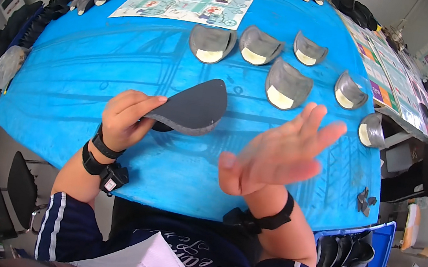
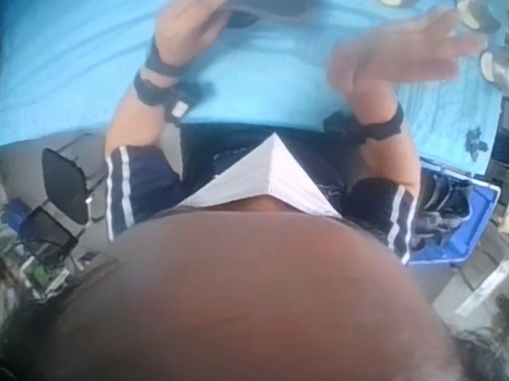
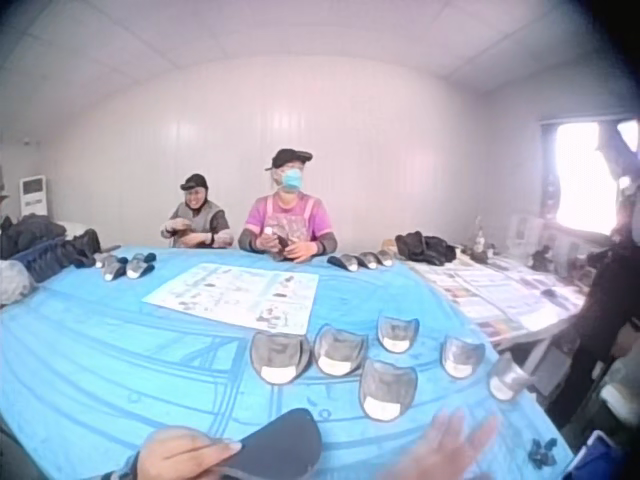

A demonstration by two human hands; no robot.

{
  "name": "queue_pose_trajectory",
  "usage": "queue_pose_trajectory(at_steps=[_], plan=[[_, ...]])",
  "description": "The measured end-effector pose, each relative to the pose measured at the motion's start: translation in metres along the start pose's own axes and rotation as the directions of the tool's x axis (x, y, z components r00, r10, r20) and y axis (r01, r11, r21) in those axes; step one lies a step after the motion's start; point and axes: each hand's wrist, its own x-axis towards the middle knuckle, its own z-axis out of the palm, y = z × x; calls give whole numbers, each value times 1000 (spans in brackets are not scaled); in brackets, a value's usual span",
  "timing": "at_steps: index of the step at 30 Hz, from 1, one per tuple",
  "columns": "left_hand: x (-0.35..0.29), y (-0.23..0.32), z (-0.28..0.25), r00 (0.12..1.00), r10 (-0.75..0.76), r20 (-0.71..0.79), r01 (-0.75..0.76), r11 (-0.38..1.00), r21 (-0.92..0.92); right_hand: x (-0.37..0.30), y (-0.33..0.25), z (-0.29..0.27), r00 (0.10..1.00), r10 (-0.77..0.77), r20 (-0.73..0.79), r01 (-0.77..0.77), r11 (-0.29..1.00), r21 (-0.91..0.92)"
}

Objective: Inspecting and demonstrating the flexibility of shoe heel components at a workstation.

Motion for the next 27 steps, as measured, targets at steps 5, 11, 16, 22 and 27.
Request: queue_pose_trajectory(at_steps=[5,11,16,22,27], plan=[[1,5,-2,999,37,37,-37,999,9,21,-25,-6,600,3,800,141,984,-109],[3,10,1,999,36,17,-36,999,12,17,-36,2,461,118,880,60,985,-163],[4,16,4,997,67,41,-65,996,-56,3,-33,0,623,37,781,76,991,-107],[5,22,4,993,-105,62,109,992,-64,-1,-26,-2,675,110,730,31,984,-177],[1,17,4,994,-73,82,76,996,-37,2,-34,3,632,120,766,54,979,-197]])
